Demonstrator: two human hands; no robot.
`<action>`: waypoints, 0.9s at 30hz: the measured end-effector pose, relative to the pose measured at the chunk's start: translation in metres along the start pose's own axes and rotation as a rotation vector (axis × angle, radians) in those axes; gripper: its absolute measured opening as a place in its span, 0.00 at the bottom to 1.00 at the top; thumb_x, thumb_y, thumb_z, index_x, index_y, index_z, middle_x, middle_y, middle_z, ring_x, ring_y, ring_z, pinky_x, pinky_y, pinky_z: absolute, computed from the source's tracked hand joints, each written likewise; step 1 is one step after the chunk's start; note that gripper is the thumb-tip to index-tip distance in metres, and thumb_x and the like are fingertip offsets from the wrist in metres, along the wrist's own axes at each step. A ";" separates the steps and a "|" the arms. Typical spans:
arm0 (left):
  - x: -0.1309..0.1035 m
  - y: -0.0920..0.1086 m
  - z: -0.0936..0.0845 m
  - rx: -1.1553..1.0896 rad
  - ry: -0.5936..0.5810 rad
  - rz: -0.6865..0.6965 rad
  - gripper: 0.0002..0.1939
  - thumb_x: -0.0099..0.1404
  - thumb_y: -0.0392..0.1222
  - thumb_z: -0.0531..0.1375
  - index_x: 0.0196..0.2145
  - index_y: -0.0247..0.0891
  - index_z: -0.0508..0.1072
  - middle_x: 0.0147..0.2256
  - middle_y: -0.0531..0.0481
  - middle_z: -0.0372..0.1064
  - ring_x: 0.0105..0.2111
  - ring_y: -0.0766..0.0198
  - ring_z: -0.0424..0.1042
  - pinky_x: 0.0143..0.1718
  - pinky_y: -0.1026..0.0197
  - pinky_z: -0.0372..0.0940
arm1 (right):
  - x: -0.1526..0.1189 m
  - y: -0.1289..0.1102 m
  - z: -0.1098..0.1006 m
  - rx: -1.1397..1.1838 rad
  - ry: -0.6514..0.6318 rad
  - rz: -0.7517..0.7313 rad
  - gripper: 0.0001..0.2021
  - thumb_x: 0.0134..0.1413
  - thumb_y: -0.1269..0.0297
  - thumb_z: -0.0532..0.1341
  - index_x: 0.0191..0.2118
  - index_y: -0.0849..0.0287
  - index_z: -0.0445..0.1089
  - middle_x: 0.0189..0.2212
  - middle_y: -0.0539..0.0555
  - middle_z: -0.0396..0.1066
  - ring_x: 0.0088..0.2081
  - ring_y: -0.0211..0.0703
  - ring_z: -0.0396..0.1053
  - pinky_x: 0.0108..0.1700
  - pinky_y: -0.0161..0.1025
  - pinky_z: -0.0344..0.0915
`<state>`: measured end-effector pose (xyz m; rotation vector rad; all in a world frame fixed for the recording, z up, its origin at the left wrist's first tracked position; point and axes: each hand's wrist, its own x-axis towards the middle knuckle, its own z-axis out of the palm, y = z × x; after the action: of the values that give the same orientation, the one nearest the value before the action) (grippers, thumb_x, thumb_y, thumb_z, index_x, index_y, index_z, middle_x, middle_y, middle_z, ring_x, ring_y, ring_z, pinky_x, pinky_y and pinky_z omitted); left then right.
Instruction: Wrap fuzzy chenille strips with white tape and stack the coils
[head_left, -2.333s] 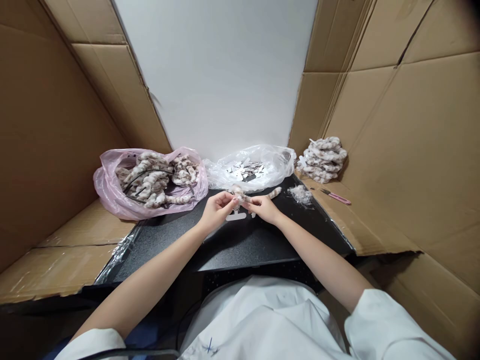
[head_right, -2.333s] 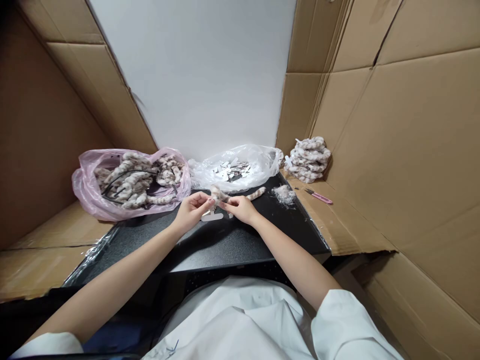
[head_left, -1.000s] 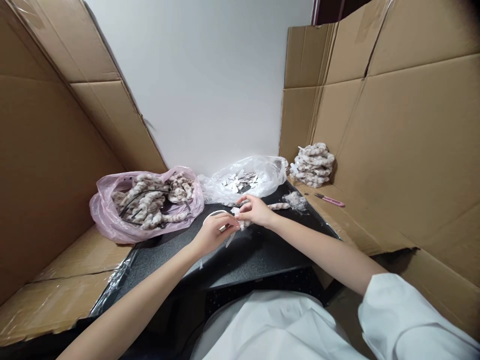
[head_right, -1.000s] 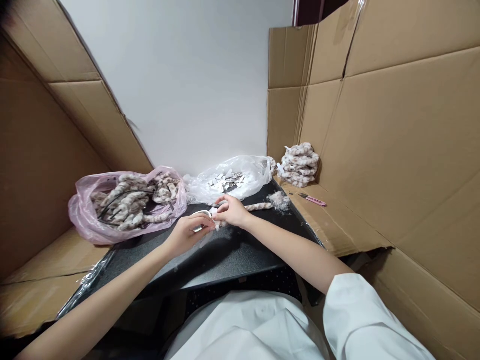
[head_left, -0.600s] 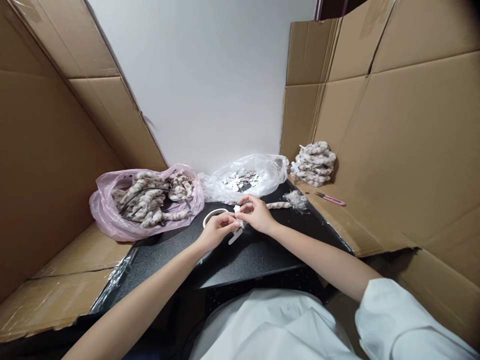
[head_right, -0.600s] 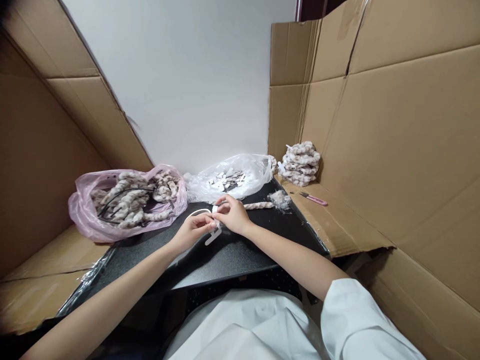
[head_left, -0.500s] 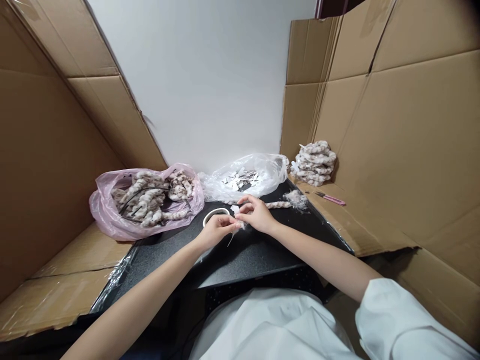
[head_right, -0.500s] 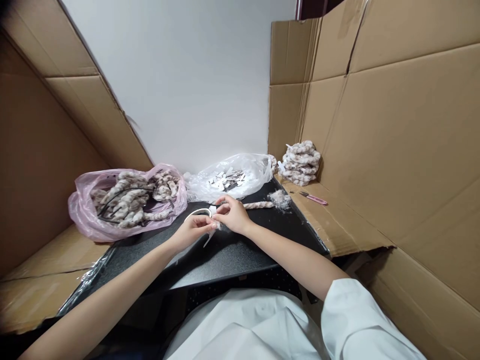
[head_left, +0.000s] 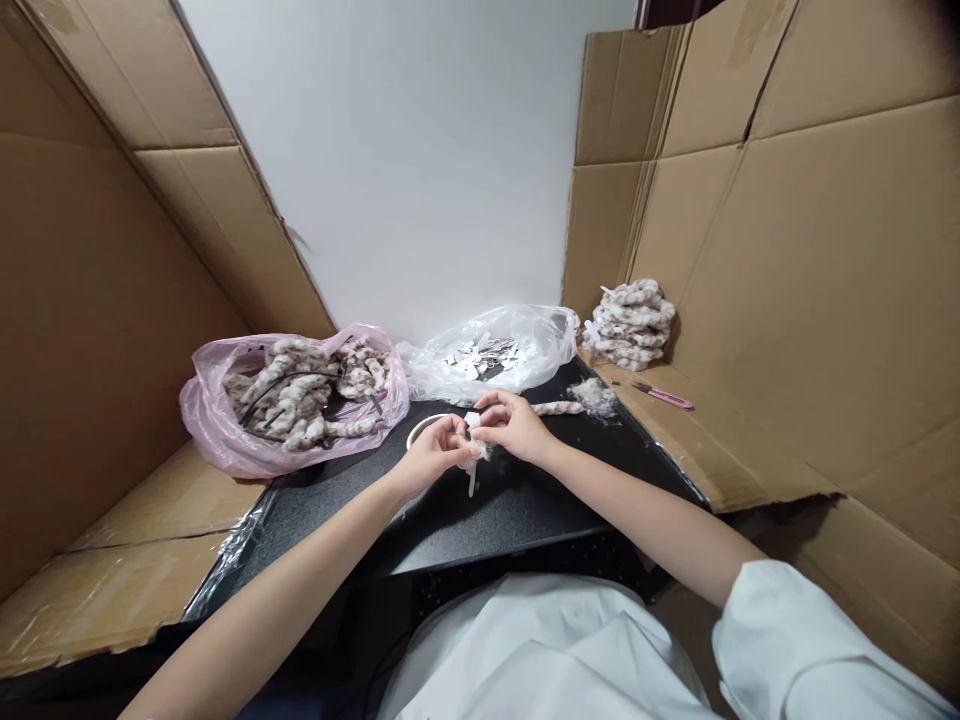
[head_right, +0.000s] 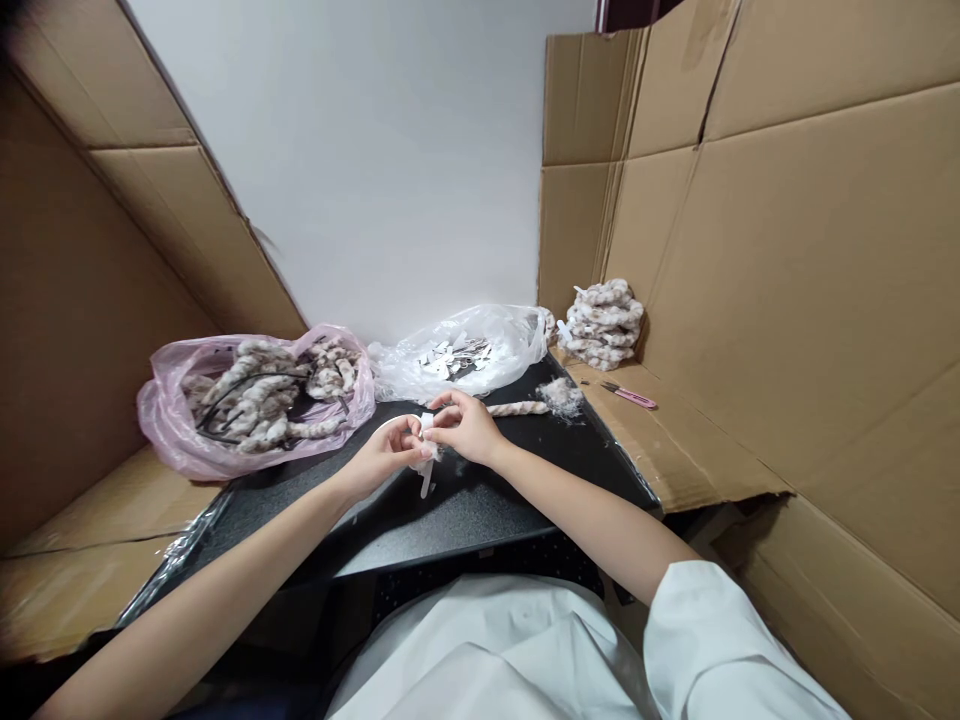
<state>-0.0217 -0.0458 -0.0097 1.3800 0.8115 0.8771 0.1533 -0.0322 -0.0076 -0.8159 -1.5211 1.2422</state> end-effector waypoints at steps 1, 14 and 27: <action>0.001 0.001 -0.001 0.013 -0.001 -0.035 0.20 0.49 0.41 0.69 0.32 0.37 0.61 0.24 0.55 0.70 0.27 0.66 0.71 0.30 0.65 0.62 | -0.001 -0.001 0.000 -0.005 -0.003 -0.001 0.19 0.35 0.69 0.68 0.37 0.58 0.63 0.24 0.46 0.71 0.27 0.38 0.71 0.34 0.37 0.66; 0.006 0.000 -0.003 0.321 -0.231 -0.179 0.25 0.57 0.63 0.56 0.21 0.37 0.60 0.20 0.57 0.51 0.20 0.71 0.48 0.23 0.64 0.46 | -0.017 -0.014 0.000 -0.253 -0.008 -0.157 0.15 0.38 0.71 0.66 0.35 0.58 0.64 0.25 0.47 0.70 0.30 0.40 0.71 0.37 0.38 0.67; -0.001 0.008 0.015 -0.056 -0.216 -0.248 0.10 0.57 0.47 0.48 0.25 0.39 0.62 0.23 0.50 0.58 0.25 0.63 0.59 0.30 0.58 0.59 | -0.045 -0.004 -0.004 -0.460 0.014 -0.315 0.09 0.44 0.74 0.62 0.33 0.55 0.65 0.34 0.53 0.74 0.41 0.47 0.72 0.49 0.47 0.64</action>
<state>-0.0092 -0.0532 -0.0012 1.2683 0.7661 0.5446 0.1714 -0.0729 -0.0154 -0.8294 -1.8727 0.6625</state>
